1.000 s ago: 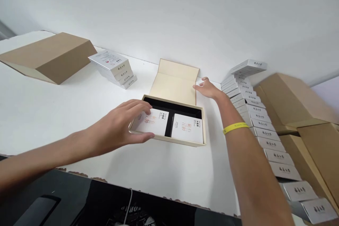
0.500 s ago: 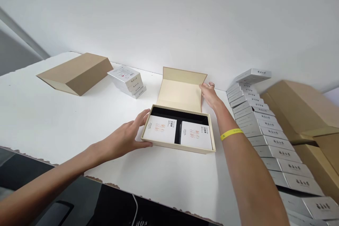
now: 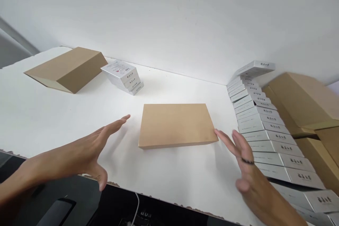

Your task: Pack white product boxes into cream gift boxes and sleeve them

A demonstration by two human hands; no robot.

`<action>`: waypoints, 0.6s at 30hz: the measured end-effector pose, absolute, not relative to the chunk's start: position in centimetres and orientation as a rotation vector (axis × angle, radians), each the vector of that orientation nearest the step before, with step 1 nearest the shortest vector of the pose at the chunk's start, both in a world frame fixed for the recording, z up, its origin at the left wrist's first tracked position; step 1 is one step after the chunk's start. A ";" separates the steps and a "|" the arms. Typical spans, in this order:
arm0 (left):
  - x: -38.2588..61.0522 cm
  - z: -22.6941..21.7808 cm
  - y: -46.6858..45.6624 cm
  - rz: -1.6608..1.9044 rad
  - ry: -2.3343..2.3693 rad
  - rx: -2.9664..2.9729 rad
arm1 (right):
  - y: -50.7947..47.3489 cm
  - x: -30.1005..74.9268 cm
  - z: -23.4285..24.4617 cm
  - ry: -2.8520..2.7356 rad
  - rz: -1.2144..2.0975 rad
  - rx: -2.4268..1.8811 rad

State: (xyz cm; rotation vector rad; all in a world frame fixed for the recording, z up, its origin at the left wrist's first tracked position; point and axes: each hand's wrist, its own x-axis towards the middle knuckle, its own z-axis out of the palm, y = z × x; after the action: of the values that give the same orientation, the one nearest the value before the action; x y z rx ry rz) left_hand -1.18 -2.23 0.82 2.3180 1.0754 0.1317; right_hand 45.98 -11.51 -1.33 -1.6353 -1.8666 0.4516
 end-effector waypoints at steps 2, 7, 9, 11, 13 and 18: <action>-0.4 0.4 -1.2 0.265 0.991 2.273 | -13.6 46.4 -3.2 -1.931 0.524 -1.611; 4.1 -1.8 3.1 0.410 0.862 2.149 | -14.3 43.5 -5.3 -1.605 0.779 -1.702; 5.4 -2.9 4.0 0.446 0.829 2.152 | -13.8 41.9 -5.9 -1.453 0.858 -1.705; 6.0 -3.9 4.2 0.543 0.774 2.189 | -13.3 40.5 -6.5 -1.351 0.867 -1.643; 6.2 -4.6 3.9 0.636 0.714 2.222 | -13.2 39.0 -6.8 -1.270 0.813 -1.540; 5.1 -5.1 1.7 0.706 0.729 2.245 | -14.7 35.1 -6.4 -1.106 0.724 -1.525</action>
State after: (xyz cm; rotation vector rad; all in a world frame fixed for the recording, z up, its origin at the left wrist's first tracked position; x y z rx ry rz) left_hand 5.09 1.70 -5.07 2.2451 0.7293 0.7064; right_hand 35.09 -14.66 -6.40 -1.5254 -1.1057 0.7238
